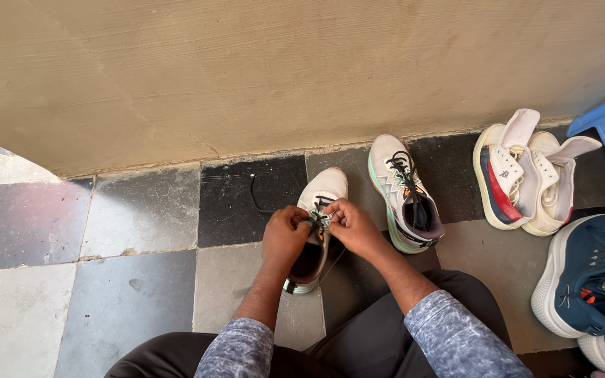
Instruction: The person sits on the floor and removes the laces from a pair of sneakers, pulling the laces out of the eyelets by hand, then threads the laces back through the eyelets to re-lace the shoes. Other pairs of shoes are lined up along the wall nearby.
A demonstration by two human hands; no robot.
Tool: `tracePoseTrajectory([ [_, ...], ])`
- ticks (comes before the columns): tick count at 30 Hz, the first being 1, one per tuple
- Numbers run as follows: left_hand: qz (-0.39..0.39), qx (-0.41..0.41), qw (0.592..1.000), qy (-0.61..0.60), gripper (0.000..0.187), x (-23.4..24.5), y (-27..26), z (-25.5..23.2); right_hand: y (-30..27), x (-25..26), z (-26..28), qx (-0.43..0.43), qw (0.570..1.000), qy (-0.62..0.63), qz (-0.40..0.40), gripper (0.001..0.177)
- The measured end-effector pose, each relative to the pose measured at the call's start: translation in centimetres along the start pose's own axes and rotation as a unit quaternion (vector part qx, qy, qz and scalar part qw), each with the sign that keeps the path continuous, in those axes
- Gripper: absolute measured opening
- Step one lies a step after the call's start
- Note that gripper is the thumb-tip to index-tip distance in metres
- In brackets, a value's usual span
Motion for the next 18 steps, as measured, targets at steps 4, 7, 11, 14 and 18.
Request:
tracePoseTrajectory([
  [4,0.019,-0.043,0.996,0.075,0.017,0.7,-0.3,-1.9,-1.1,-0.2,2.9,0.104,0.992,-0.076,0.006,0.020],
  [7,0.028,0.000,0.995,0.097,0.014,0.5,-0.5,-1.7,-1.4,-0.4,3.2,0.059,0.993,-0.103,0.013,0.023],
  [11,-0.004,0.049,0.999,0.000,0.017,0.0,-0.3,0.3,-1.3,-0.7,3.1,0.088,0.985,-0.151,-0.002,0.018],
  [14,-0.044,0.132,0.967,-0.216,0.023,-0.7,0.1,3.0,-0.9,-0.7,3.3,0.137,0.990,-0.002,0.007,0.014],
  [18,-0.090,0.180,0.866,-0.458,0.022,-0.5,0.7,5.3,-0.5,0.4,1.3,-0.084,0.936,0.329,0.095,0.010],
])
Point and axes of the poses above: each hand's wrist, its own y-axis towards the middle knuckle, its own x-axis out of the back of the hand, z = x × y, the point moved 6 cm from there along y, towards the middle knuckle, and after that the axes turned 7 degrees about -x, right-handed, at the moved point
